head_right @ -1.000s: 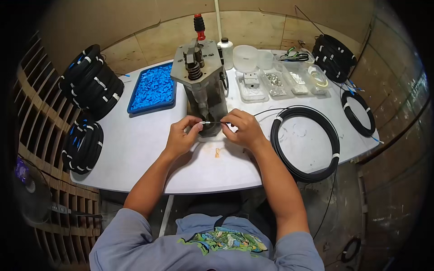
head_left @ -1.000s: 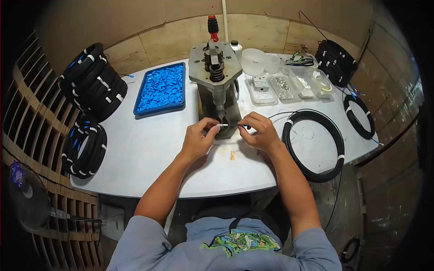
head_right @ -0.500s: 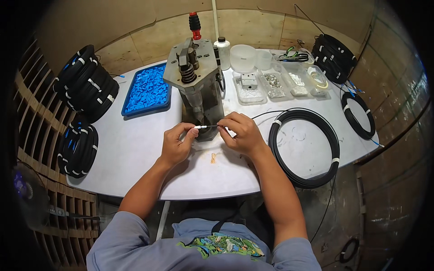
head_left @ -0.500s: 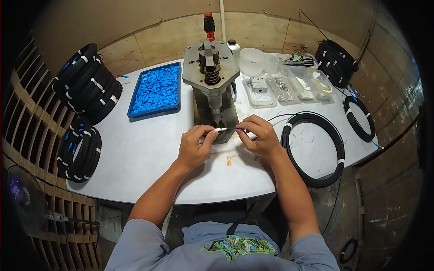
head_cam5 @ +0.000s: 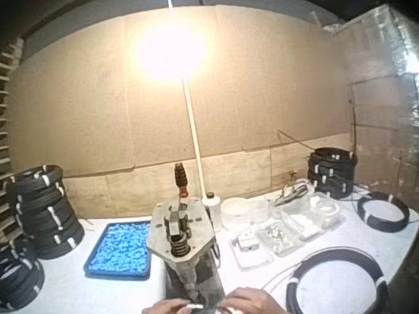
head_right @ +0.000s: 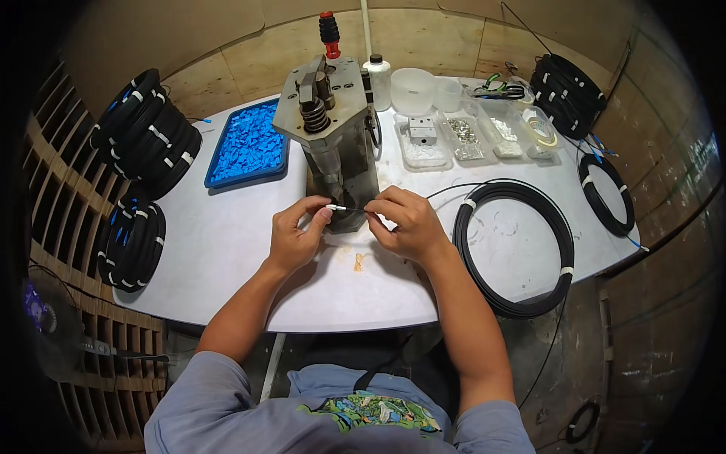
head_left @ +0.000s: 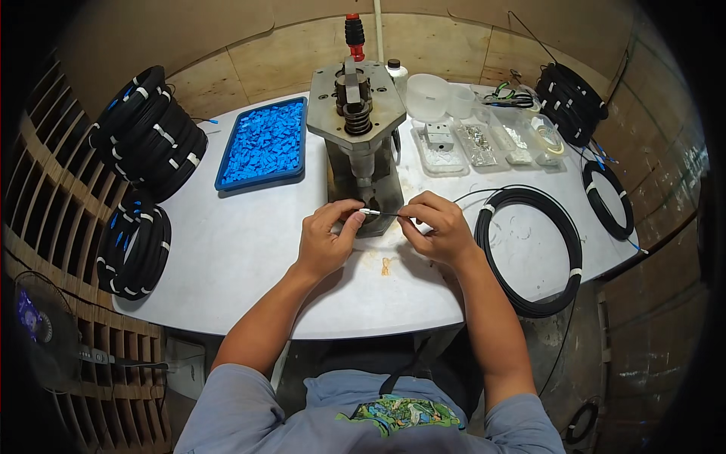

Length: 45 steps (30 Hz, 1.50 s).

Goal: Assembling and crimping connectors onto fiber optic cables using a manual press machine.

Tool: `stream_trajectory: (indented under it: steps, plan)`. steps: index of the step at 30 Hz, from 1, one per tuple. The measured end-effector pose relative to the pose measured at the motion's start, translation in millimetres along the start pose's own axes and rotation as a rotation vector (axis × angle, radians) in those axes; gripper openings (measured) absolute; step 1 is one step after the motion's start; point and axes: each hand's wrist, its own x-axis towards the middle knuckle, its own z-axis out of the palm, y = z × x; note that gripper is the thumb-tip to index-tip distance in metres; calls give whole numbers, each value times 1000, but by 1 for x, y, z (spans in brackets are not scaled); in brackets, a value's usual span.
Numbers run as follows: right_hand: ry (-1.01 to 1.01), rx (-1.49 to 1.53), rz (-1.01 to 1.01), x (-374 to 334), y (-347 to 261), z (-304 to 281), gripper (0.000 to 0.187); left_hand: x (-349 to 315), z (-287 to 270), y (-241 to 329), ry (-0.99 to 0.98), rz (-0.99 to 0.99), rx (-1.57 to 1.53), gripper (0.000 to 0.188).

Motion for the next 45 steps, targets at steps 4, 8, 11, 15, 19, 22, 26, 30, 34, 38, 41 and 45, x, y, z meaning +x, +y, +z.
stream_trajectory:
  steps: [4, 8, 11, 15, 19, 22, 26, 30, 34, 38, 41, 45]
  plan:
    - [1, 7, 9, 0, 1, 1, 13, -1, 0, -2, -21, -7, -15, 14]
    - [-2, -6, 14, -1, 2, 2, 13, -2, -1, -4, -24, -10, -29, 12]
    - [2, -29, 26, -1, 1, 3, 13, -2, -1, -3, -13, 22, -30, 12]
    - [14, -63, 29, -1, 2, 3, 13, -3, -1, -3, -6, 33, -32, 11]
    - [11, -63, 40, 0, 1, 3, 13, -2, -2, -5, -21, 134, 2, 11]
    - [32, -38, 52, -1, 2, 4, 14, -2, -2, -4, -19, 140, 10, 11]
    - [46, -49, 24, -1, 2, 3, 13, -2, -2, -2, -10, 145, 13, 11]
    - [49, -52, 20, -1, 0, 3, 12, -2, -3, -3, -10, 150, 21, 12]
    - [44, -60, 13, 0, 0, 2, 12, -2, -3, -2, -11, 137, 22, 12]
    - [41, -63, 11, 0, 0, 3, 12, -1, -2, -1, -3, 104, 2, 12]
    - [43, -65, 7, 0, 0, 3, 13, -1, -1, -2, 1, 109, 6, 12]
    - [44, -70, -3, 1, -1, 2, 13, -1, -1, -3, -1, 98, 4, 12]
